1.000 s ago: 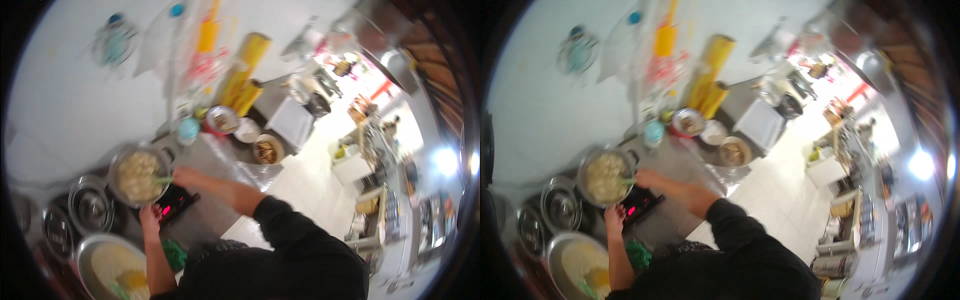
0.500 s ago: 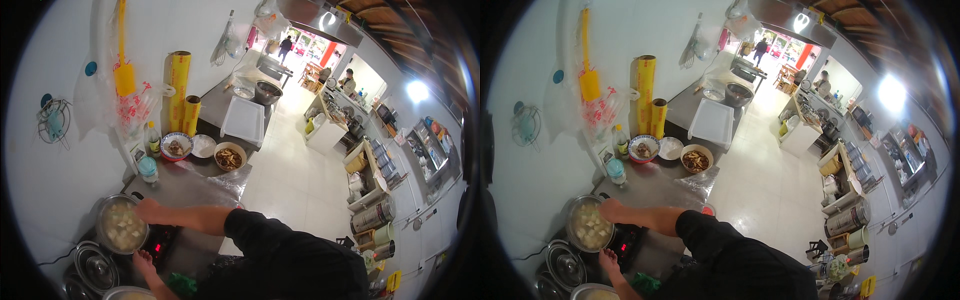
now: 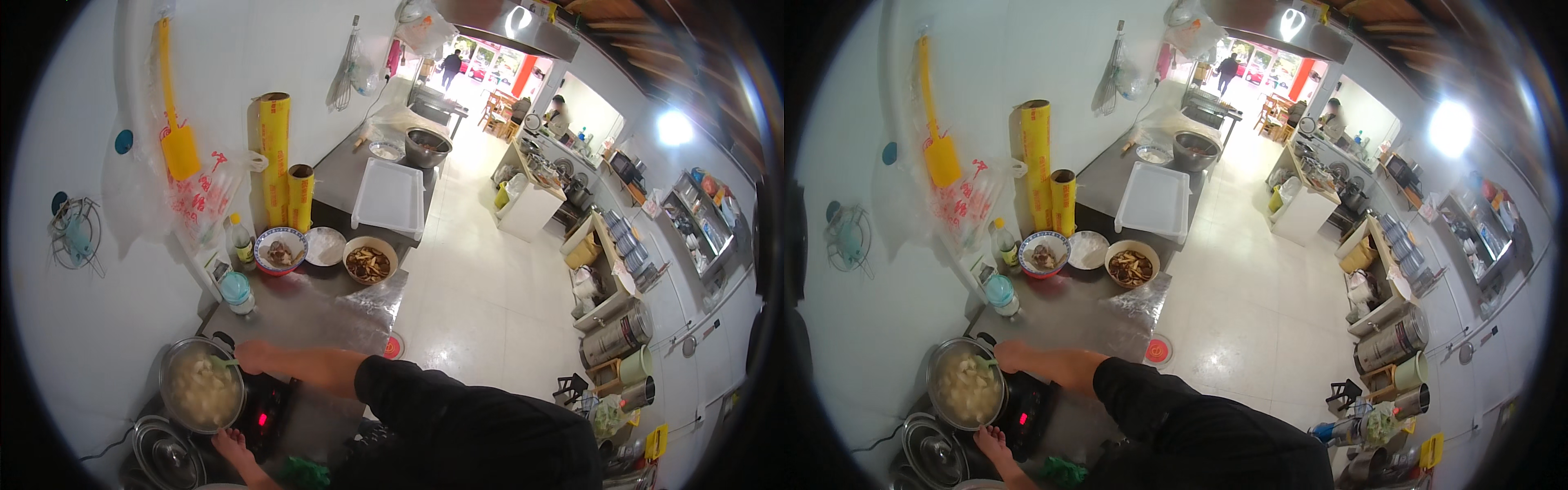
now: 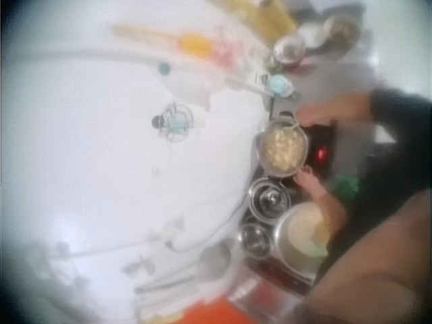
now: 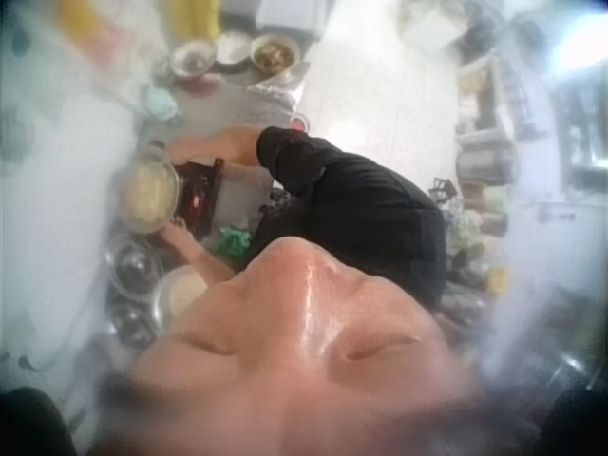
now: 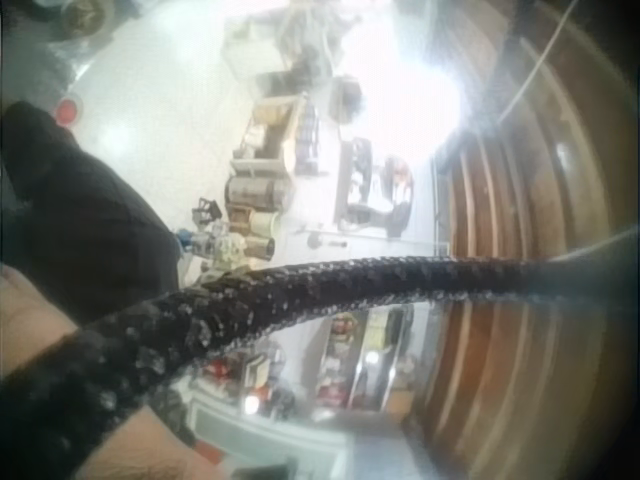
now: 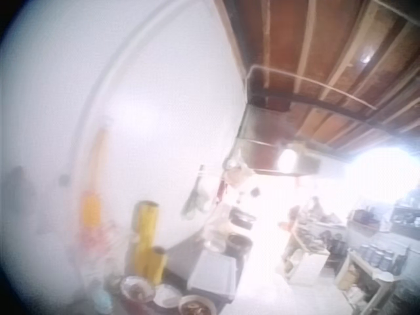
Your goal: The person places dumplings from a tray into a pot of boiling water and stirs them with a spatula. They then walk to a prep area, add chopped green onions and cooked meat to a bowl, and return to the stove to continue stirring the dumplings.
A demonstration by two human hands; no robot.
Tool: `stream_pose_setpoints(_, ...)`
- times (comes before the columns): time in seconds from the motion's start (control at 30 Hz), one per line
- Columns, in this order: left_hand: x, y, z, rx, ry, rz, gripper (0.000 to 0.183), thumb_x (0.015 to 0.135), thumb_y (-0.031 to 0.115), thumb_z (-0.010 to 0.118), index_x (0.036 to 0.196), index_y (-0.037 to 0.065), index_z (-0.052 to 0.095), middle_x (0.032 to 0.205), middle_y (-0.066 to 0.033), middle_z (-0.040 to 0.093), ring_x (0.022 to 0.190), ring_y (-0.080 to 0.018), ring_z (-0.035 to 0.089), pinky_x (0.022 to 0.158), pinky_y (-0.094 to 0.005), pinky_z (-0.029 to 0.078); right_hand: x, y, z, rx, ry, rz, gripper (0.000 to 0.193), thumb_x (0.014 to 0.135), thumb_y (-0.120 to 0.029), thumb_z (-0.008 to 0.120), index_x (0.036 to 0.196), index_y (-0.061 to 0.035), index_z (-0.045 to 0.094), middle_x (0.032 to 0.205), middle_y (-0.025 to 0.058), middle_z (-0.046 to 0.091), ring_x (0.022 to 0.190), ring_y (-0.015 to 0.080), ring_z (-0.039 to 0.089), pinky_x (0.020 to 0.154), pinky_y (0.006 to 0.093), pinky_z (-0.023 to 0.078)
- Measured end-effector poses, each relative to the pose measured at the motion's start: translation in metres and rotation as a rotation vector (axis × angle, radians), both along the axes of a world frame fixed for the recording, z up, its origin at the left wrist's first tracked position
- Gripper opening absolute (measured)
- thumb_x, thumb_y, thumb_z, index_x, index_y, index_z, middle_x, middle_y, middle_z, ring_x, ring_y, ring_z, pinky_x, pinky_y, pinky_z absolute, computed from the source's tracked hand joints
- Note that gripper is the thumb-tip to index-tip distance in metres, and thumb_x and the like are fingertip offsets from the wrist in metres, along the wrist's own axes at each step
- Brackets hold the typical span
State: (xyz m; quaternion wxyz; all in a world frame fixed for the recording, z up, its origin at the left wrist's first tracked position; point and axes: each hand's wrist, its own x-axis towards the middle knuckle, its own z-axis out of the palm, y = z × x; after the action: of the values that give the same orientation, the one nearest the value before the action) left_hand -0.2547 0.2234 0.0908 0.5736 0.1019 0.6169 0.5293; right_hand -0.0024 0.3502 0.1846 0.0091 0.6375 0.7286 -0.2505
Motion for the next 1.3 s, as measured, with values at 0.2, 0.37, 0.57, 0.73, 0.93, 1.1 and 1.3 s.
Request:
stream_pose_setpoints(0.2, -0.002, -0.002, -0.001, 0.017, 0.018, -0.034, 0.022, 0.096, 0.031, 0.056, 0.109, 0.014, 0.049, 0.085, -0.0002, 0.050, 0.070, -0.0131, 0.050, 0.063, -0.0294, 0.043, -0.021, -0.013, -0.033, 0.044, -0.047, 0.160, 0.012, 0.073, -0.011, 0.066, 0.080, -0.0047, 0.073, 0.082, 0.0179, 0.071, 0.080, 0.0358, 0.070, 0.067, 0.0459, 0.056)
stream_pose_setpoints(0.37, 0.001, -0.003, 0.000, 0.001, 0.049, -0.039, 0.019, 0.099, 0.030, 0.054, 0.109, 0.014, 0.049, 0.084, 0.0002, 0.051, 0.070, -0.0128, 0.051, 0.063, -0.0289, 0.043, -0.052, -0.021, -0.045, 0.053, 0.119, 0.187, 0.012, 0.071, -0.012, 0.067, 0.080, -0.0064, 0.073, 0.078, 0.0176, 0.070, 0.077, 0.0343, 0.070, 0.066, 0.0455, 0.056)
stream_pose_setpoints(0.57, 0.002, -0.004, 0.001, 0.012, 0.016, -0.035, 0.021, 0.100, 0.031, 0.051, 0.111, 0.013, 0.049, 0.085, -0.0014, 0.053, 0.071, -0.0137, 0.052, 0.063, -0.0288, 0.043, -0.060, -0.021, 0.004, 0.108, 0.095, 0.220, 0.021, 0.069, -0.016, 0.072, 0.088, -0.0067, 0.072, 0.081, 0.0167, 0.071, 0.078, 0.0340, 0.070, 0.066, 0.0444, 0.057)
stream_pose_setpoints(0.73, -0.004, -0.003, -0.006, 0.010, -0.033, -0.061, 0.024, 0.098, 0.032, 0.053, 0.112, 0.013, 0.050, 0.089, -0.0026, 0.057, 0.074, -0.0150, 0.054, 0.063, -0.0290, 0.045, -0.039, 0.001, 0.042, 0.258, -0.065, 0.289, 0.024, 0.068, -0.018, 0.076, 0.089, -0.0058, 0.074, 0.085, 0.0140, 0.072, 0.082, 0.0318, 0.071, 0.067, 0.0427, 0.057)
stream_pose_setpoints(0.93, -0.007, 0.003, 0.000, -0.042, -0.032, -0.081, 0.026, 0.093, 0.033, 0.059, 0.108, 0.012, 0.053, 0.085, -0.0030, 0.059, 0.071, -0.0154, 0.057, 0.060, -0.0281, 0.046, -0.028, 0.021, 0.021, 0.266, -0.103, 0.069, 0.018, 0.079, -0.022, 0.067, 0.085, -0.0065, 0.074, 0.087, 0.0141, 0.072, 0.083, 0.0316, 0.071, 0.070, 0.0446, 0.057)
stream_pose_setpoints(1.1, -0.003, 0.000, 0.010, 0.030, -0.092, -0.109, 0.021, 0.090, 0.030, 0.062, 0.097, 0.012, 0.056, 0.074, -0.0021, 0.058, 0.063, -0.0158, 0.058, 0.055, -0.0288, 0.047, -0.007, 0.016, 0.000, 0.268, 0.008, 0.122, 0.014, 0.071, -0.019, 0.067, 0.067, -0.0063, 0.072, 0.068, 0.0175, 0.068, 0.070, 0.0332, 0.070, 0.060, 0.0479, 0.055)
stream_pose_setpoints(1.3, -0.001, -0.006, 0.007, 0.079, -0.089, -0.077, 0.022, 0.094, 0.026, 0.063, 0.107, 0.012, 0.054, 0.078, -0.0044, 0.064, 0.064, -0.0164, 0.063, 0.055, -0.0291, 0.052, 0.007, 0.028, 0.003, -0.013, -0.131, 0.405, 0.022, 0.080, -0.019, 0.058, 0.088, -0.0059, 0.074, 0.086, 0.0190, 0.069, 0.084, 0.0393, 0.067, 0.074, 0.0485, 0.055)
